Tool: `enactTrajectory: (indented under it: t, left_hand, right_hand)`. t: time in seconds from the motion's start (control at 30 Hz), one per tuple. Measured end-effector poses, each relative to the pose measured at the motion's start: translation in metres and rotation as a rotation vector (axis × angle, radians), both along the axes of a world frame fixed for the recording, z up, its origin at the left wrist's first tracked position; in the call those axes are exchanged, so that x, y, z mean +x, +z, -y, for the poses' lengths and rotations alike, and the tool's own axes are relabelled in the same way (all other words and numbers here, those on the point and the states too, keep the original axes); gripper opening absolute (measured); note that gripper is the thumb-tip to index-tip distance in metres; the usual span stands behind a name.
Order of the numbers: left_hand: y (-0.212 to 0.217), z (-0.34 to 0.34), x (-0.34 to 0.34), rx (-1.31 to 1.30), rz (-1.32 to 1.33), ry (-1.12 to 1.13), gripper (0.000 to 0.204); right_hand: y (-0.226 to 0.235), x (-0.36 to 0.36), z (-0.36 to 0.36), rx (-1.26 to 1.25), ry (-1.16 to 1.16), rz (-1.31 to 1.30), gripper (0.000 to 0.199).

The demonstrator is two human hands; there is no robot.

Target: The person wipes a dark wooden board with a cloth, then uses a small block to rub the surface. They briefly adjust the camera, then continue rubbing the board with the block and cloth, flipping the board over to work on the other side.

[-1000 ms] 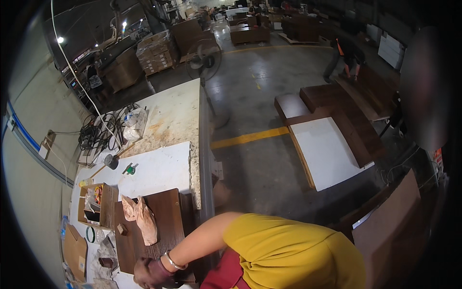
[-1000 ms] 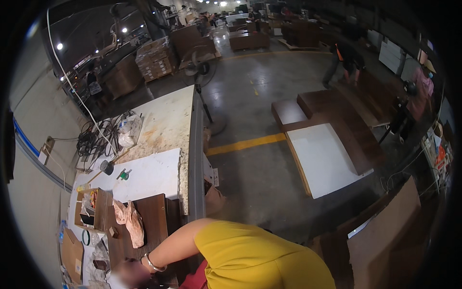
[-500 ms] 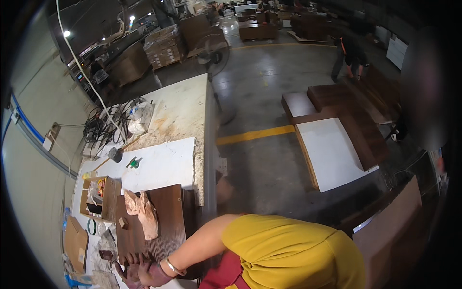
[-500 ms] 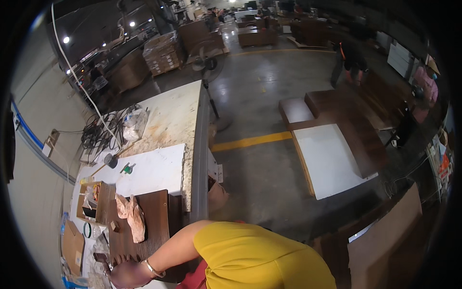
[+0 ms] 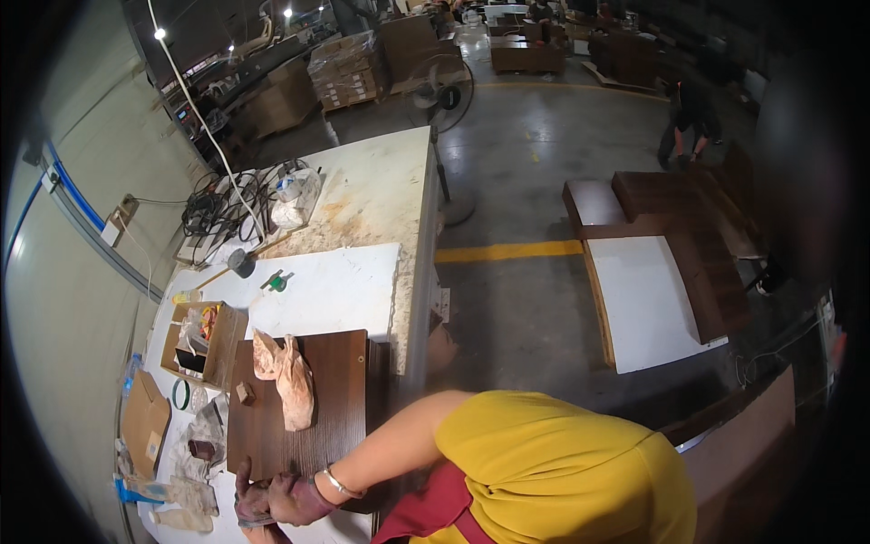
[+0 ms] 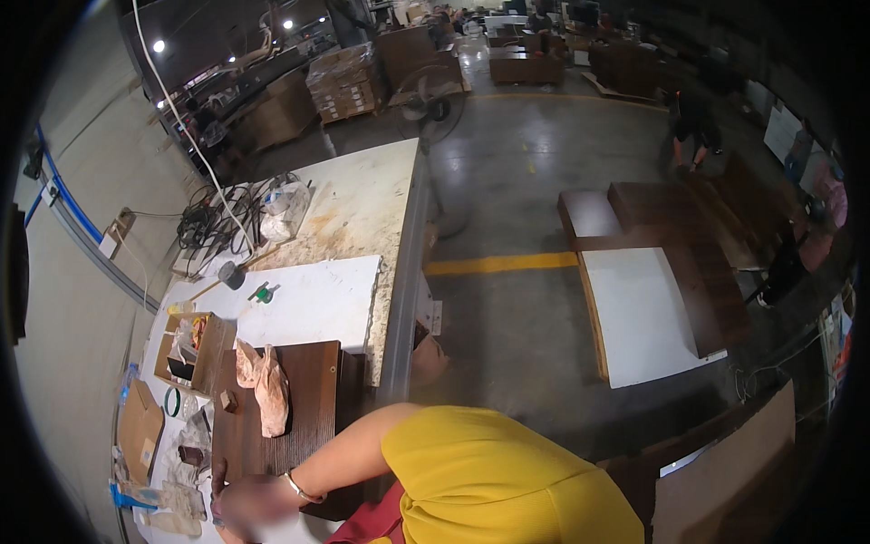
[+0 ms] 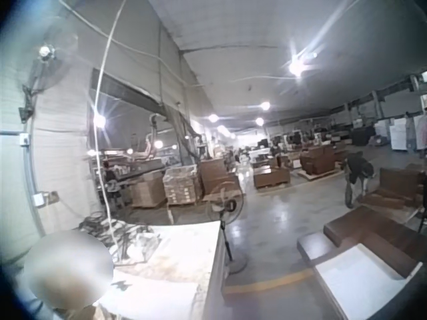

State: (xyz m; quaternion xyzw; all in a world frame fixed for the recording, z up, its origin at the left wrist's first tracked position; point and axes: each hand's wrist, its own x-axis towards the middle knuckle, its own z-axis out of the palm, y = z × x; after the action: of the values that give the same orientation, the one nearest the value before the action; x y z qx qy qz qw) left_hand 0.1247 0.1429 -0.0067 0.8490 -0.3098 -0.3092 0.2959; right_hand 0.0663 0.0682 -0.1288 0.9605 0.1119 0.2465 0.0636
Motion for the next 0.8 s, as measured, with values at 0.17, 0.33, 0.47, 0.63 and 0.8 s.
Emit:
enactTrajectory:
  t: [0.17,0.33,0.47,0.63,0.8]
  left_hand:
    - [-0.004,-0.059,0.012,-0.118,0.005,0.168,0.053]
    - [-0.021,-0.045,-0.001,0.022,-0.008,0.047,0.054]
    - [-0.033,-0.021,-0.011,0.181,-0.096,-0.117,0.055]
    - [-0.027,0.002,0.006,0.119,-0.216,-0.157,0.056]
    - [-0.015,0.004,0.043,-0.245,-0.389,-0.074,0.057]
  right_hand:
    - [0.094,-0.053,-0.003,0.231,0.335,-0.285,0.023]
    - [0.093,-0.056,0.0,0.714,0.682,-0.089,0.018]
    - [0.065,-0.045,-0.008,0.434,0.488,-0.159,0.02]
    - [0.026,-0.019,-0.021,0.319,0.46,-0.082,0.023]
    - [0.136,-0.083,0.037,0.622,0.476,0.202,0.025]
